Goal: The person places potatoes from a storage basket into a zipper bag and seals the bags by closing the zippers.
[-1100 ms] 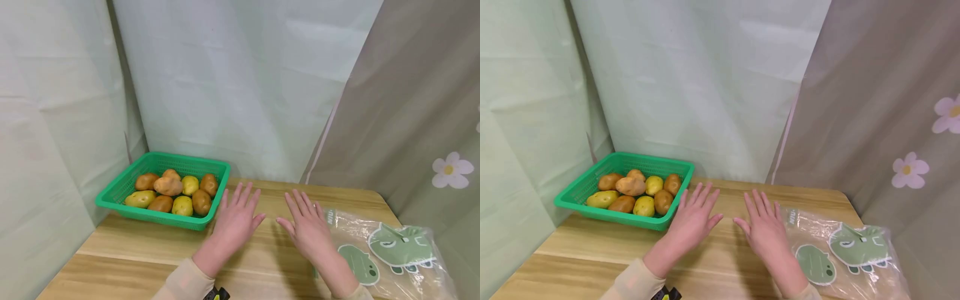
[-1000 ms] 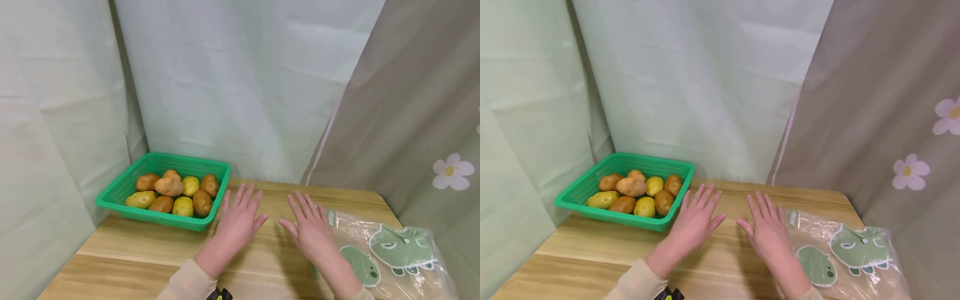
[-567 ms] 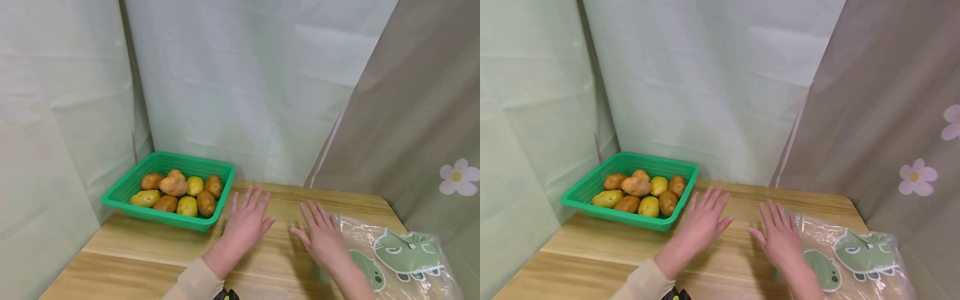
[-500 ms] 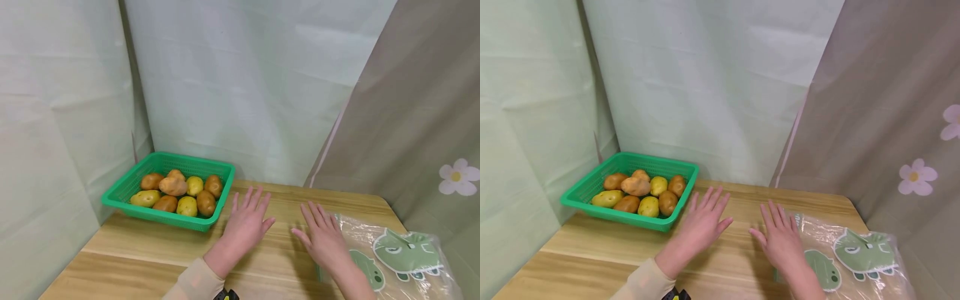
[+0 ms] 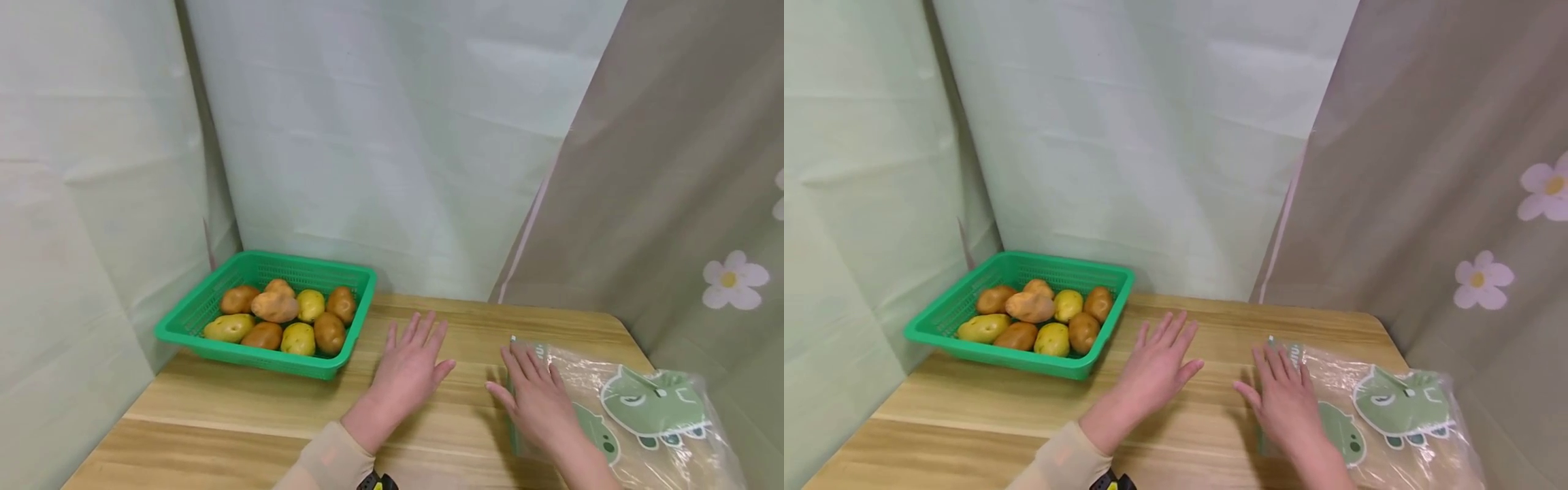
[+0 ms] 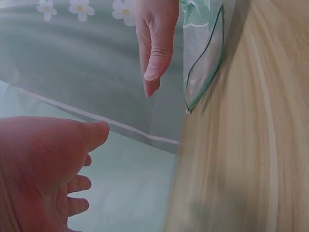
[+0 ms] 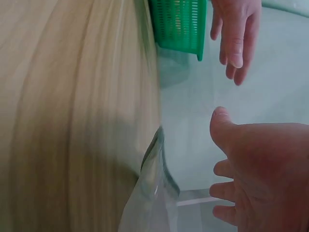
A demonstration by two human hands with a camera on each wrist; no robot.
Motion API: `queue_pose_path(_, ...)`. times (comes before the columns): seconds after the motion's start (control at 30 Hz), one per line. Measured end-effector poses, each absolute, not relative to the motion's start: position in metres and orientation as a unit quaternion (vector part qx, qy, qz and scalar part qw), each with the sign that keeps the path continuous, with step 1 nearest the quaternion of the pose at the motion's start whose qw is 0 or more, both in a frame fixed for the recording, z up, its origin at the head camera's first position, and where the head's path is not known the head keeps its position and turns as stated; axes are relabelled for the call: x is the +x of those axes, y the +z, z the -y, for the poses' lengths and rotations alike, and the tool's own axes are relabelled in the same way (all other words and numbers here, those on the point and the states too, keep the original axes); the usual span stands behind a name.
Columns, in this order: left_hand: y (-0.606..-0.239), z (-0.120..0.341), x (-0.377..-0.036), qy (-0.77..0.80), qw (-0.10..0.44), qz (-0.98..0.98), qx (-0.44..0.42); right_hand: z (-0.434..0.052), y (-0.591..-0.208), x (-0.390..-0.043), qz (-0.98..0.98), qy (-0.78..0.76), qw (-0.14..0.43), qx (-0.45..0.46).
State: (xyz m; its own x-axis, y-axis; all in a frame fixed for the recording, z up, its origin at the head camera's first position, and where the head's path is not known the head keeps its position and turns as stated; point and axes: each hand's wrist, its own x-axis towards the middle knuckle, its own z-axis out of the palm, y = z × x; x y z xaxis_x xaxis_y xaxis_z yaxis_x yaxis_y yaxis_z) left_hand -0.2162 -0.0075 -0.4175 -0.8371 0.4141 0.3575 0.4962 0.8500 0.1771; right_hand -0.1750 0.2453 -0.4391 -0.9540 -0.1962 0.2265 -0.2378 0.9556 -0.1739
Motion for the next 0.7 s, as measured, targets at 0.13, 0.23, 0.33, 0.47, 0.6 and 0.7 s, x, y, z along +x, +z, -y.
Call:
queue_pose_path(0.13, -0.42, 0.0, -0.216, -0.134, 0.138, 0.951, -0.242, -0.253, -0.443, -0.171, 0.984, 0.094, 0.108, 0.105)
queue_pose_path(0.23, -0.422, -0.004, -0.217, -0.133, 0.117, 0.954, -0.243, -0.256, -0.445, -0.17, 0.985, 0.088, 0.11, 0.103)
queue_pose_path(0.33, -0.424, -0.009, -0.217, -0.132, 0.106, 0.955, -0.244, -0.26, -0.448, -0.17, 0.985, 0.083, 0.112, 0.1)
queue_pose_path(0.47, -0.427, -0.013, -0.219, -0.131, 0.105, 0.955, -0.247, -0.263, -0.451, -0.169, 0.986, 0.079, 0.114, 0.097)
queue_pose_path(0.6, -0.432, -0.017, -0.222, -0.132, 0.111, 0.954, -0.247, -0.266, -0.453, -0.168, 0.987, 0.076, 0.11, 0.091)
queue_pose_path(0.7, -0.435, -0.018, -0.223, -0.136, 0.108, 0.953, -0.247, -0.267, -0.454, -0.168, 0.989, 0.077, 0.1, 0.082)
